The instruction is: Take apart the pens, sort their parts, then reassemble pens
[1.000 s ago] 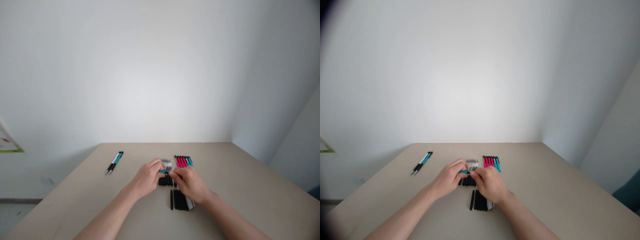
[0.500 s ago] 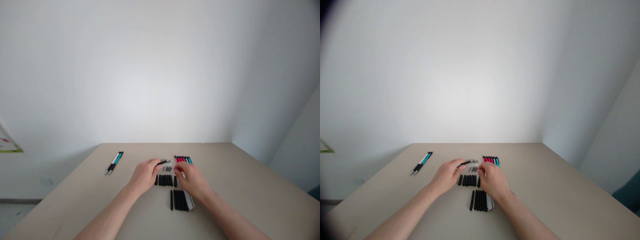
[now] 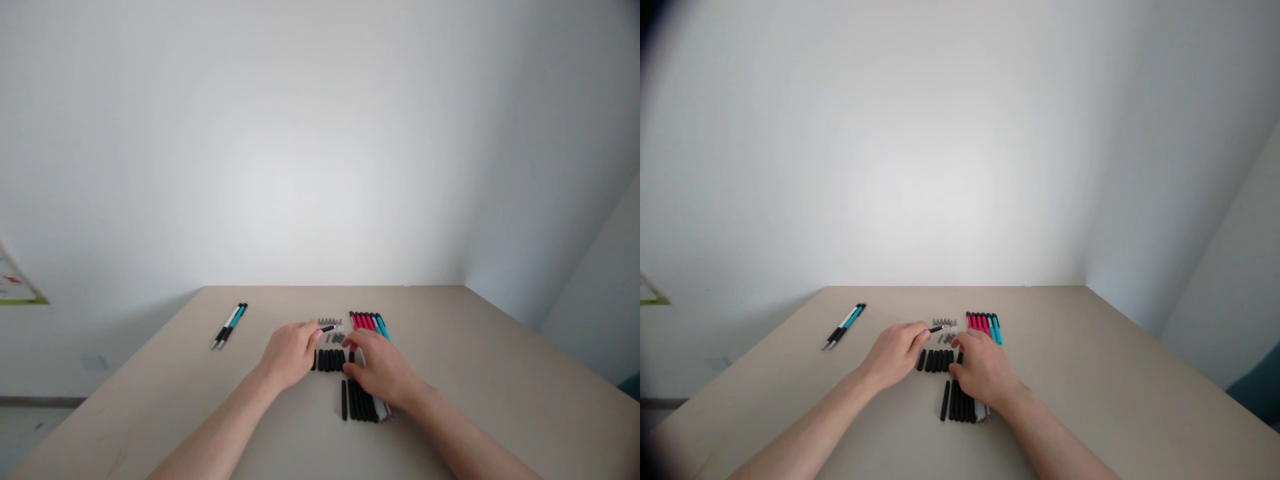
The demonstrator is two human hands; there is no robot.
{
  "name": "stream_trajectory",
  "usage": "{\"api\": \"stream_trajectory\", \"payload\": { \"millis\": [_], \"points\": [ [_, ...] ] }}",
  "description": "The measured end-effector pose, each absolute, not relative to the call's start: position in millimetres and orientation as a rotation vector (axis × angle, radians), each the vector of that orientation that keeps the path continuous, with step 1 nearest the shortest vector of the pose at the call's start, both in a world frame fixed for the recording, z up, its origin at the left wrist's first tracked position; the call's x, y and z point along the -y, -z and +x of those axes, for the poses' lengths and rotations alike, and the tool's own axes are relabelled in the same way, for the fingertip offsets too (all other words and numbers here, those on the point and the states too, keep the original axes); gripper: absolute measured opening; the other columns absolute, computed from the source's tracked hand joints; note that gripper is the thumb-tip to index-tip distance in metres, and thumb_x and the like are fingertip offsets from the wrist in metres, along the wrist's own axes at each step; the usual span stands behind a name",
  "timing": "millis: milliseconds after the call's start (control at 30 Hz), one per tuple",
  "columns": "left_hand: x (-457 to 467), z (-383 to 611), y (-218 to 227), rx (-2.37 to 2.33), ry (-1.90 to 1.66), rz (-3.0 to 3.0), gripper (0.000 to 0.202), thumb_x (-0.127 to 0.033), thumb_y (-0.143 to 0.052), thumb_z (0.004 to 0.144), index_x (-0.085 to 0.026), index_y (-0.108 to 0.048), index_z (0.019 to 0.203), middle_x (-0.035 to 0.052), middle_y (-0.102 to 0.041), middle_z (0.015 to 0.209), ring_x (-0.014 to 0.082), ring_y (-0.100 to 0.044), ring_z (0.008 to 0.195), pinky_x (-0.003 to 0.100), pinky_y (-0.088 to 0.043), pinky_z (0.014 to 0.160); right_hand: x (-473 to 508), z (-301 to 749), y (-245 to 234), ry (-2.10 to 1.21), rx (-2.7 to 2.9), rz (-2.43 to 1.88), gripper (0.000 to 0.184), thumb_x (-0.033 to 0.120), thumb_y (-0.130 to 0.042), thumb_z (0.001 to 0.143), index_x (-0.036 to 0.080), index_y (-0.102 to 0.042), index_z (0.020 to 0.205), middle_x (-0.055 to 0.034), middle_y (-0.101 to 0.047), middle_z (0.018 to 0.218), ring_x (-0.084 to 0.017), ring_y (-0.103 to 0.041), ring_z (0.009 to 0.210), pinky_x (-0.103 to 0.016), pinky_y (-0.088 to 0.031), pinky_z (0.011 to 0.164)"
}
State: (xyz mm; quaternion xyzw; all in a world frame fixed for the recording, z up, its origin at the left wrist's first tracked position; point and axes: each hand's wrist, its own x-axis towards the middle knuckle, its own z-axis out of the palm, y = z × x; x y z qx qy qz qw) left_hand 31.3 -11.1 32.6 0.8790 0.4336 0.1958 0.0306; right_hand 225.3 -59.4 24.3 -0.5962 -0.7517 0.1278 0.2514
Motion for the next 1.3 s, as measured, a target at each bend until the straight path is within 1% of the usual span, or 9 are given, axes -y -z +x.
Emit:
{"api": "stream_trajectory", "payload": {
  "millis": [167,367,567,733,833,967,1167,1233,1300],
  "points": [
    [11.0,31.2,-30.5,-1.354,-0.616,2.711,0.029,-0.028,-0.031,0.095,-0.022,-0.056,0.082,0.0011,-0.067,0.076,0.0175,-0.059,0.066,0.025,-0.033,0.057,57.5,226.0,-23.9,-0.303,1.991,-1.540,0.030,0.008,-0.062,0.066,0.017,-0.061,0.095,-0.0052,-0.058,0.090,-0.018,-0.055,0.078,-0.030,-0.044,0.073],
    [11.0,31.6,-30.4,-1.349,-0.639,2.716,0.028,-0.028,-0.032,0.095,-0.022,-0.056,0.081,0.0011,-0.067,0.075,0.0177,-0.059,0.066,0.026,-0.032,0.056,55.7,225.3,-21.2,-0.261,1.964,-1.376,0.040,-0.003,-0.049,0.065,0.018,-0.057,0.098,-0.0046,-0.053,0.092,-0.014,-0.051,0.073,-0.027,-0.045,0.067],
    [11.4,31.4,-31.7,-1.288,-0.692,2.691,0.026,-0.026,-0.034,0.094,-0.022,-0.057,0.082,0.0006,-0.067,0.076,0.0162,-0.058,0.064,0.025,-0.033,0.057,59.4,222.8,-27.4,-0.288,1.907,-1.206,0.044,0.002,-0.047,0.072,0.020,-0.049,0.112,-0.0042,-0.052,0.094,-0.014,-0.051,0.073,-0.025,-0.047,0.064],
    [13.9,31.0,-33.3,-1.232,-0.742,2.672,0.026,-0.026,-0.035,0.094,-0.021,-0.058,0.082,0.0006,-0.066,0.075,0.0154,-0.057,0.064,0.024,-0.034,0.058,61.6,221.7,-27.8,-0.334,1.875,-1.139,0.049,0.005,-0.047,0.074,0.021,-0.042,0.120,-0.0044,-0.055,0.098,-0.014,-0.053,0.077,-0.023,-0.049,0.064],
    [15.0,30.5,-34.3,-1.198,-0.754,2.679,0.026,-0.025,-0.036,0.093,-0.021,-0.058,0.081,0.0003,-0.065,0.073,0.0148,-0.056,0.062,0.024,-0.034,0.057,60.3,222.8,-25.0,-0.320,1.872,-1.160,0.052,0.006,-0.047,0.075,0.021,-0.039,0.124,-0.0037,-0.058,0.098,-0.013,-0.055,0.074,-0.024,-0.049,0.065],
    [14.7,30.5,-34.9,-1.149,-0.744,2.711,0.024,-0.023,-0.038,0.092,-0.021,-0.059,0.081,0.0001,-0.066,0.073,0.0147,-0.057,0.063,0.024,-0.033,0.057,58.1,224.4,-21.7,-0.262,1.870,-1.220,0.051,0.006,-0.046,0.075,0.022,-0.042,0.123,-0.0028,-0.062,0.094,-0.014,-0.056,0.075,-0.025,-0.048,0.066],
    [15.5,30.8,-35.5,-1.139,-0.717,2.730,0.024,-0.022,-0.040,0.091,-0.022,-0.062,0.082,0.0002,-0.066,0.074,0.0148,-0.057,0.064,0.024,-0.033,0.057,58.2,224.0,-21.1,-0.210,1.903,-1.238,0.047,0.008,-0.046,0.076,0.020,-0.046,0.121,-0.0043,-0.065,0.092,-0.017,-0.058,0.079,-0.029,-0.049,0.071],
    [16.2,31.0,-36.3,-1.150,-0.710,2.720,0.025,-0.023,-0.039,0.091,-0.022,-0.063,0.083,0.0005,-0.066,0.074,0.0149,-0.057,0.064,0.024,-0.034,0.057,58.5,224.3,-22.8,-0.198,1.889,-1.237,0.044,0.010,-0.047,0.077,0.021,-0.050,0.120,-0.0047,-0.065,0.092,-0.016,-0.059,0.077,-0.029,-0.049,0.070],
    [16.5,31.1,-37.3,-1.164,-0.706,2.709,0.025,-0.024,-0.039,0.092,-0.022,-0.063,0.085,0.0005,-0.066,0.073,0.0150,-0.057,0.064,0.024,-0.034,0.057,58.5,224.8,-25.1,-0.190,1.851,-1.223,0.035,0.012,-0.047,0.080,0.021,-0.056,0.113,-0.0051,-0.064,0.092,-0.016,-0.059,0.075,-0.029,-0.049,0.070]
  ]
}}
